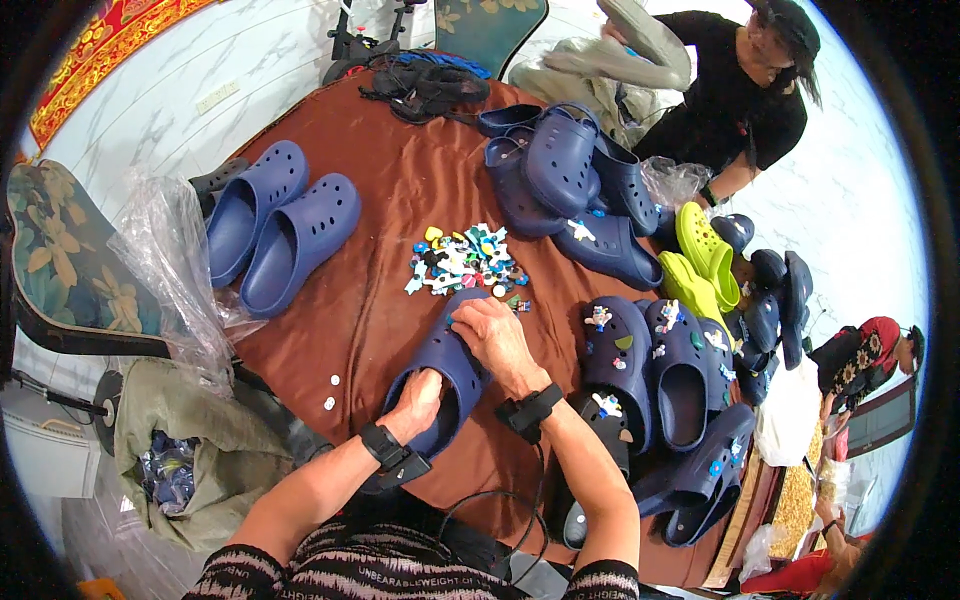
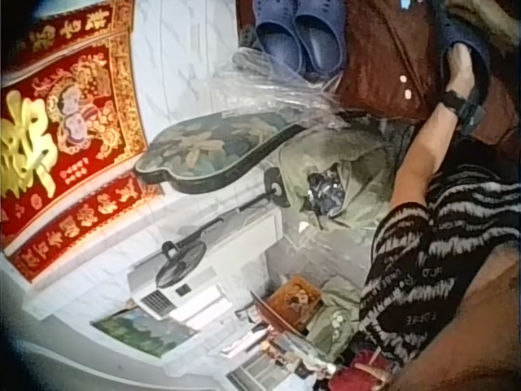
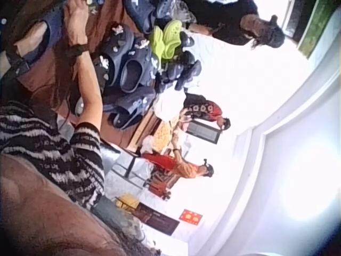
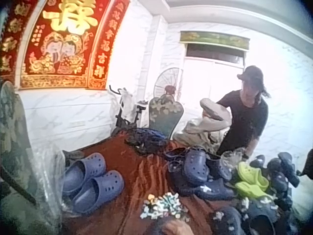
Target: Attaching decorative charms to the holes of plastic clogs.
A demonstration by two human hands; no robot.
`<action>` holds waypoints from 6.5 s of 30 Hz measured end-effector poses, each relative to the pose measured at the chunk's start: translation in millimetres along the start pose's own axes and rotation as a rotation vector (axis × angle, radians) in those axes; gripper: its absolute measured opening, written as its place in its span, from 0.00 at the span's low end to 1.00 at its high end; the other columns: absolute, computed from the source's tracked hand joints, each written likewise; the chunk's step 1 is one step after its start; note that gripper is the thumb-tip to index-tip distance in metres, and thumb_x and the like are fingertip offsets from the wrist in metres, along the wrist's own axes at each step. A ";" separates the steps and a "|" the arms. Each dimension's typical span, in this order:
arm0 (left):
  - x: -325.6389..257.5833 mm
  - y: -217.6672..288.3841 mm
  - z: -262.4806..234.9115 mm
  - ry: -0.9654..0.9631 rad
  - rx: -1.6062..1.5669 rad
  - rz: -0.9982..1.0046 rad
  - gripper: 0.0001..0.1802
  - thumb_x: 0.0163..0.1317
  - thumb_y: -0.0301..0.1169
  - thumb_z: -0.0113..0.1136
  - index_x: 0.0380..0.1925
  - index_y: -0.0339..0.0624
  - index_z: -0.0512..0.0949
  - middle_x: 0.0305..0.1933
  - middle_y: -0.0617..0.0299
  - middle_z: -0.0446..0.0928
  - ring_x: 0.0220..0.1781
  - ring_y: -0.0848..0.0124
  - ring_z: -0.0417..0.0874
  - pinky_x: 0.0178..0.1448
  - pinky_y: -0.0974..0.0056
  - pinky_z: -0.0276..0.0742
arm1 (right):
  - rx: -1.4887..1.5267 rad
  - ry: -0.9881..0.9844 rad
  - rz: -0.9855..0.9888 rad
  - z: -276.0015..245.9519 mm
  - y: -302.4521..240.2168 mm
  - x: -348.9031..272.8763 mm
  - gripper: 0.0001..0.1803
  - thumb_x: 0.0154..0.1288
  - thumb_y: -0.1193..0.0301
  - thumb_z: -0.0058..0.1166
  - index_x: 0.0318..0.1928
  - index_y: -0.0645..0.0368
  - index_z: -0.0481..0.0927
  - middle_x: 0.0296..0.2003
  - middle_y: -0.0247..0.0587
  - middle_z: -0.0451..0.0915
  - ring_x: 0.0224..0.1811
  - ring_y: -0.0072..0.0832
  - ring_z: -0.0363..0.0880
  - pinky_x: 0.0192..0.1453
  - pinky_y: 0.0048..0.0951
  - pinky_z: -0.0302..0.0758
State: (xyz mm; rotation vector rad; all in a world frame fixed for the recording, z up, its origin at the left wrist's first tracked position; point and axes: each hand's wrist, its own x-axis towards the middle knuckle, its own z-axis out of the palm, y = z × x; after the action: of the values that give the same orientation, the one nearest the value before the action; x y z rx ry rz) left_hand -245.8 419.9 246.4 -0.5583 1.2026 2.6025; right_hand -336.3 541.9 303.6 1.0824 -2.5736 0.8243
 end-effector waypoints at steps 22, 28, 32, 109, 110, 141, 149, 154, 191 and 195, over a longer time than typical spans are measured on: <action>-1.1 4.9 5.5 -0.086 -0.064 0.020 0.23 0.74 0.47 0.43 0.56 0.40 0.70 0.52 0.57 0.74 0.51 0.69 0.78 0.55 0.64 0.78 | -0.066 -0.166 -0.132 -9.0 -11.8 -0.7 0.08 0.58 0.72 0.59 0.39 0.58 0.83 0.42 0.37 0.80 0.52 0.39 0.75 0.57 0.40 0.70; 10.3 -1.3 0.2 -0.125 -0.096 -0.050 0.25 0.73 0.48 0.43 0.58 0.40 0.69 0.53 0.57 0.74 0.54 0.68 0.77 0.57 0.63 0.78 | -0.056 -0.165 -0.100 -9.7 -15.4 -5.6 0.09 0.60 0.71 0.58 0.41 0.58 0.83 0.44 0.38 0.79 0.55 0.40 0.73 0.60 0.41 0.68; 13.7 -5.0 -1.1 -0.110 -0.111 0.009 0.25 0.75 0.48 0.41 0.58 0.39 0.69 0.54 0.57 0.74 0.54 0.69 0.78 0.57 0.63 0.78 | -0.037 -0.149 -0.063 -9.8 -15.2 -10.5 0.11 0.61 0.71 0.58 0.45 0.58 0.82 0.46 0.41 0.79 0.56 0.41 0.73 0.61 0.42 0.68; 6.3 7.0 -6.0 -0.107 0.187 0.123 0.24 0.71 0.36 0.51 0.62 0.36 0.68 0.58 0.58 0.74 0.57 0.71 0.76 0.60 0.65 0.74 | 0.021 0.194 0.342 12.2 -59.2 -99.9 0.21 0.64 0.78 0.54 0.58 0.59 0.75 0.47 0.49 0.74 0.49 0.46 0.77 0.50 0.37 0.76; 4.7 7.8 -4.1 -0.115 0.192 0.123 0.24 0.71 0.36 0.51 0.62 0.36 0.68 0.58 0.58 0.74 0.57 0.71 0.76 0.60 0.65 0.74 | 0.017 0.202 0.345 10.8 -61.5 -100.5 0.21 0.64 0.78 0.54 0.58 0.59 0.75 0.47 0.49 0.74 0.49 0.46 0.77 0.50 0.37 0.76; -34.3 33.6 -7.9 -0.278 0.921 0.270 0.25 0.71 0.37 0.48 0.61 0.29 0.69 0.59 0.52 0.75 0.59 0.63 0.74 0.64 0.61 0.67 | 0.234 0.084 0.508 -10.9 -59.7 -115.4 0.26 0.67 0.70 0.53 0.65 0.60 0.66 0.46 0.54 0.79 0.45 0.49 0.80 0.47 0.44 0.77; -60.7 41.4 26.1 -0.297 0.787 0.345 0.20 0.68 0.33 0.49 0.56 0.32 0.72 0.52 0.59 0.76 0.54 0.70 0.73 0.62 0.64 0.67 | 0.073 0.292 0.711 -45.8 -50.4 -164.6 0.19 0.66 0.74 0.53 0.57 0.65 0.75 0.52 0.57 0.79 0.57 0.48 0.77 0.59 0.38 0.74; -65.8 26.4 62.7 -0.379 0.692 0.224 0.21 0.69 0.32 0.48 0.58 0.31 0.71 0.56 0.56 0.76 0.58 0.69 0.73 0.65 0.64 0.65 | 0.210 0.413 0.832 -68.8 -52.2 -175.3 0.17 0.67 0.76 0.52 0.56 0.67 0.74 0.43 0.53 0.80 0.44 0.47 0.79 0.52 0.35 0.75; -77.7 -81.9 154.0 -0.534 0.393 0.061 0.17 0.68 0.35 0.49 0.42 0.29 0.75 0.36 0.60 0.75 0.41 0.72 0.74 0.48 0.61 0.72 | -0.432 0.524 0.980 -142.4 -78.3 -301.6 0.26 0.53 0.85 0.48 0.56 0.62 0.76 0.45 0.49 0.75 0.48 0.47 0.78 0.53 0.37 0.75; -57.1 -89.8 131.2 -0.400 0.247 0.046 0.19 0.69 0.38 0.52 0.51 0.33 0.74 0.47 0.61 0.75 0.46 0.71 0.75 0.52 0.62 0.74 | -0.412 0.502 0.912 -149.4 -93.9 -301.7 0.25 0.54 0.85 0.49 0.55 0.62 0.77 0.44 0.51 0.75 0.46 0.47 0.78 0.52 0.37 0.75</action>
State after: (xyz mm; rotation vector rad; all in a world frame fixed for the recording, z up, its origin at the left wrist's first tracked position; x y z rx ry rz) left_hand -195.0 575.7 287.2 0.0379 1.3721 2.3905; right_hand -58.7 751.1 340.2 -0.4247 -2.5273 0.5540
